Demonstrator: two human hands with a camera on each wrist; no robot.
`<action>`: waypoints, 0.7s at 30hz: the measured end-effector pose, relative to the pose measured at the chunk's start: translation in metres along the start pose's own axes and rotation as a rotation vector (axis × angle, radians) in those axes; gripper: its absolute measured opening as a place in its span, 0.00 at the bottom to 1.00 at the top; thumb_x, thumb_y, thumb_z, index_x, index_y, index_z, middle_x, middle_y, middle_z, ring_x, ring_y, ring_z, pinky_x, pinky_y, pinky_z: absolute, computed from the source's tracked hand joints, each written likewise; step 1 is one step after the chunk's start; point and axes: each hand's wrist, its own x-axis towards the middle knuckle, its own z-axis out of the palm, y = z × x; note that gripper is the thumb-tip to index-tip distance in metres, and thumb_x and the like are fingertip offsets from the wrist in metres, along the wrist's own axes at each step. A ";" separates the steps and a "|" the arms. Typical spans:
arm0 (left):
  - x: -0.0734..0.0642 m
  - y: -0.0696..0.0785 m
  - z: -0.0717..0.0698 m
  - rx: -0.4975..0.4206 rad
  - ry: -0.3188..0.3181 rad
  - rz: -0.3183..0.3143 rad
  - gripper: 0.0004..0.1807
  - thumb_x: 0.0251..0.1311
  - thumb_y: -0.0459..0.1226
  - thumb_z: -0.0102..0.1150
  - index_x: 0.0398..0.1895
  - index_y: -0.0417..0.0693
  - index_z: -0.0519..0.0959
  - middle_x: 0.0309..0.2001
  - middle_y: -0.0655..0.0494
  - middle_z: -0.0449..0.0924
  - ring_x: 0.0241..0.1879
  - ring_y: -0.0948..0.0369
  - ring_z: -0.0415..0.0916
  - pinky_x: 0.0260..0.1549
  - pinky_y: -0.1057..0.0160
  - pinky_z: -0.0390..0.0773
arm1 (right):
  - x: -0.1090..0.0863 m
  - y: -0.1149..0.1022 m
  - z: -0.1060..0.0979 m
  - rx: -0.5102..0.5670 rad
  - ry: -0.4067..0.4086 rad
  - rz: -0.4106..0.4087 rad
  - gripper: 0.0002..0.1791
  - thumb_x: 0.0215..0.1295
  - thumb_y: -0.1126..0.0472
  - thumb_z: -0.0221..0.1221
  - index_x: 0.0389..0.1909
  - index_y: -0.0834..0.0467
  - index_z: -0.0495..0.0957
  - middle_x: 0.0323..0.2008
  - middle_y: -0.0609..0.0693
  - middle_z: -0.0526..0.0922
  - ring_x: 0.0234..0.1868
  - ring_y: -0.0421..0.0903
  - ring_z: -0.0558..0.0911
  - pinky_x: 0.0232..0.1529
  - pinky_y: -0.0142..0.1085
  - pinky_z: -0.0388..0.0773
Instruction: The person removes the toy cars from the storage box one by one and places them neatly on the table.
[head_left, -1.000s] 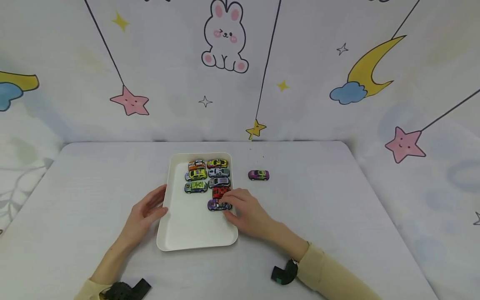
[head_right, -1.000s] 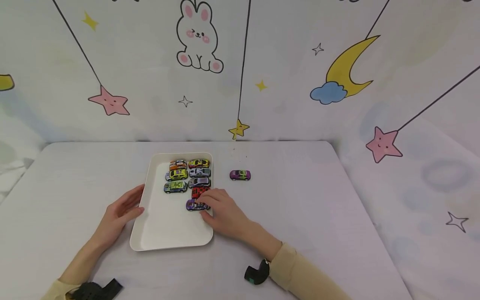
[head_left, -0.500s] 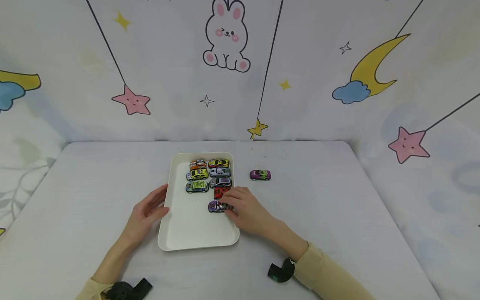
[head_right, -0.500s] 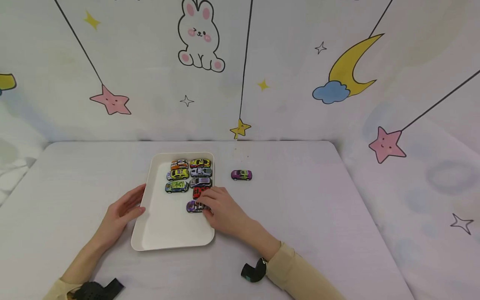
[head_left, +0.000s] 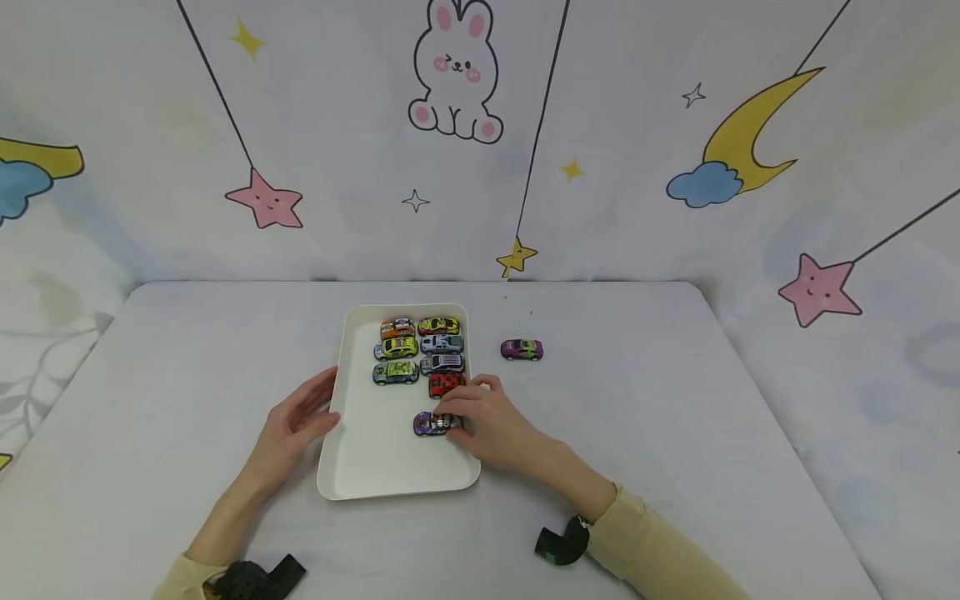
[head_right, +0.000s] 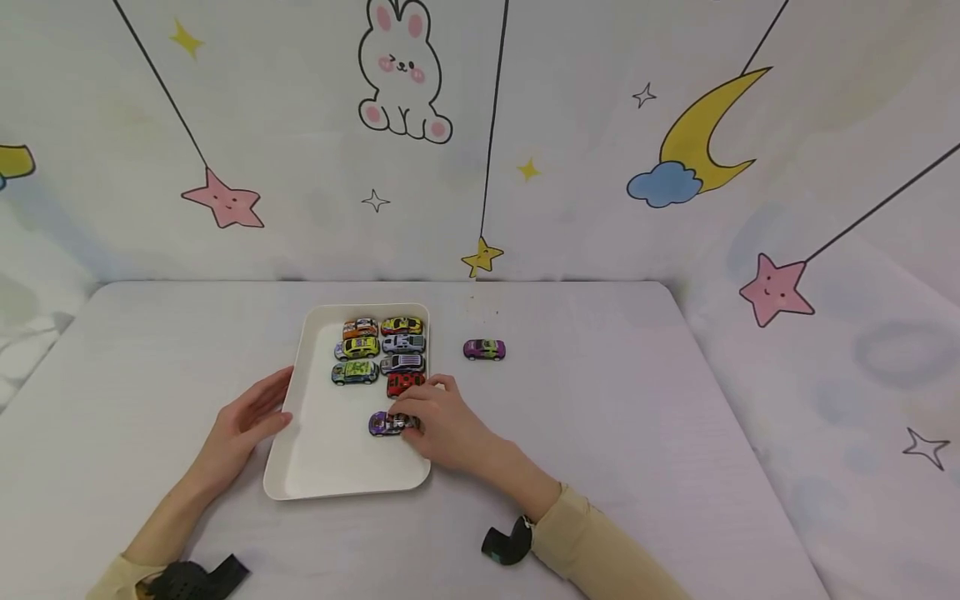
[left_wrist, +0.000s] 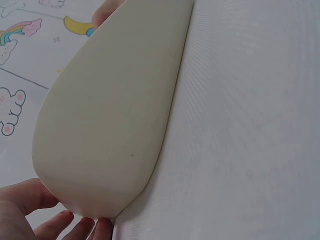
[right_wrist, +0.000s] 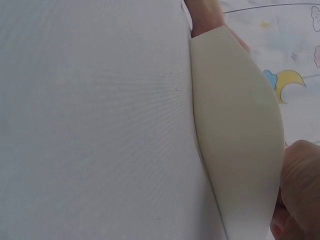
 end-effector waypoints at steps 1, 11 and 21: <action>0.000 0.000 0.000 0.001 -0.001 0.001 0.32 0.67 0.26 0.56 0.73 0.32 0.60 0.70 0.27 0.62 0.66 0.73 0.68 0.57 0.78 0.74 | 0.000 0.000 0.000 0.002 -0.002 0.003 0.16 0.55 0.65 0.72 0.45 0.53 0.86 0.46 0.45 0.87 0.50 0.42 0.82 0.61 0.48 0.65; 0.001 -0.001 0.000 -0.006 0.000 0.000 0.32 0.67 0.26 0.56 0.73 0.32 0.61 0.70 0.27 0.61 0.66 0.73 0.68 0.57 0.77 0.74 | -0.001 0.001 0.003 0.033 0.010 -0.027 0.15 0.55 0.66 0.72 0.44 0.56 0.87 0.45 0.47 0.87 0.51 0.44 0.81 0.67 0.42 0.70; 0.000 -0.001 -0.001 -0.010 0.000 0.002 0.32 0.67 0.26 0.57 0.73 0.32 0.61 0.70 0.26 0.61 0.66 0.73 0.68 0.57 0.77 0.74 | -0.008 0.003 0.011 0.128 0.174 -0.100 0.16 0.58 0.65 0.71 0.48 0.58 0.86 0.49 0.48 0.86 0.54 0.45 0.81 0.60 0.35 0.78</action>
